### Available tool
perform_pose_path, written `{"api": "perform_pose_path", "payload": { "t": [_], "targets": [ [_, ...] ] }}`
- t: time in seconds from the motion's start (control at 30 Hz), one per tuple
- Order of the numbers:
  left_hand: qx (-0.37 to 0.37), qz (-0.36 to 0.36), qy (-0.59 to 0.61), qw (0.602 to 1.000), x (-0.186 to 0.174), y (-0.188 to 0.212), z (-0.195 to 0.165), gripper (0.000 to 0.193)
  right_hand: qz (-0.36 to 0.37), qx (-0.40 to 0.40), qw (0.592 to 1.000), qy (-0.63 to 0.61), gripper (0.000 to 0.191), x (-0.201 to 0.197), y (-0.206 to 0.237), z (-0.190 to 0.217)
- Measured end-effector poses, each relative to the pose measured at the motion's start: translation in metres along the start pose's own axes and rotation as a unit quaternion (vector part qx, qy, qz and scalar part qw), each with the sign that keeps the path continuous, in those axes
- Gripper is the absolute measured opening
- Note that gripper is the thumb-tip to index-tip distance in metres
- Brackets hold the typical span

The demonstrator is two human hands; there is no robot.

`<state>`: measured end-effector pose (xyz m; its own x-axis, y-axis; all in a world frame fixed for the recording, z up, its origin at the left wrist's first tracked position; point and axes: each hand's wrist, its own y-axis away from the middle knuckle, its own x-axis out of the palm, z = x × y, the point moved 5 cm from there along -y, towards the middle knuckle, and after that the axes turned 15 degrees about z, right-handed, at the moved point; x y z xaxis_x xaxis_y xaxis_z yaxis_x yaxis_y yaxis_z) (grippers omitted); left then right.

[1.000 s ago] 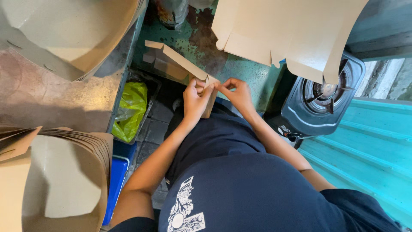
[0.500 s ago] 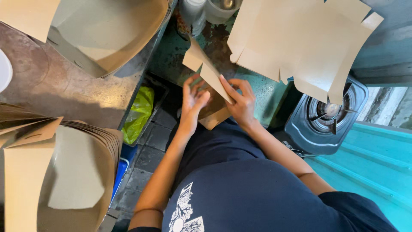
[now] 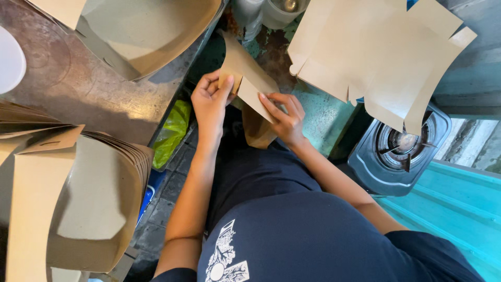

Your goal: The person folds flat cardboard sheets into small paper boxes by hand, tucking flaps and creasing edges to form the box shape. They place each completed box on a stack on the counter and repeat the process with additional sheets.

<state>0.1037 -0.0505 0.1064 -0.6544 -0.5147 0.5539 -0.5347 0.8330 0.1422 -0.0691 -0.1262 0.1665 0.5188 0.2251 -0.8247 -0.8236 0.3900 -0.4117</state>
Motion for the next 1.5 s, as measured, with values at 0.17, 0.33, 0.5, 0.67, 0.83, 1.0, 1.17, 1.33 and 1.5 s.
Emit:
{"api": "perform_pose_path", "payload": {
  "t": [0.17, 0.33, 0.5, 0.67, 0.83, 1.0, 1.17, 1.33, 1.5],
  "targets": [
    [-0.110, -0.050, -0.002, 0.993, -0.018, 0.021, 0.033, 0.028, 0.034, 0.052, 0.996, -0.066, 0.046, -0.012, -0.002, 0.017],
    [-0.098, -0.035, 0.002, 0.995, -0.018, 0.033, 0.062, 0.028, 0.032, 0.099, 0.990, -0.098, 0.021, -0.013, 0.000, 0.021],
    [-0.156, -0.023, 0.074, 0.985, -0.028, 0.026, 0.097, 0.022, 0.004, 0.116, 0.985, -0.127, 0.016, -0.007, -0.004, 0.007],
    [-0.104, 0.005, 0.130, 0.986, -0.007, -0.012, 0.114, 0.018, -0.069, 0.166, 0.967, -0.182, 0.013, 0.003, -0.024, -0.014],
    [-0.069, -0.005, 0.124, 0.990, 0.021, -0.010, 0.107, 0.018, -0.076, 0.205, 0.956, -0.195, 0.012, -0.006, -0.029, -0.023],
    [-0.048, 0.023, 0.093, 0.994, 0.034, 0.005, 0.100, 0.014, -0.029, 0.274, 0.926, -0.257, 0.012, -0.022, -0.003, -0.019],
    [0.003, 0.065, 0.097, 0.993, 0.052, 0.013, 0.112, 0.008, -0.041, 0.272, 0.918, -0.287, 0.012, -0.029, 0.009, -0.015],
    [0.015, 0.103, 0.072, 0.992, 0.059, 0.016, 0.119, 0.010, -0.039, 0.270, 0.923, -0.270, 0.011, -0.035, 0.010, -0.018],
    [0.014, 0.110, 0.054, 0.992, 0.061, 0.021, 0.121, 0.011, -0.017, 0.259, 0.931, -0.257, 0.011, -0.040, 0.012, -0.018]
  ]
}}
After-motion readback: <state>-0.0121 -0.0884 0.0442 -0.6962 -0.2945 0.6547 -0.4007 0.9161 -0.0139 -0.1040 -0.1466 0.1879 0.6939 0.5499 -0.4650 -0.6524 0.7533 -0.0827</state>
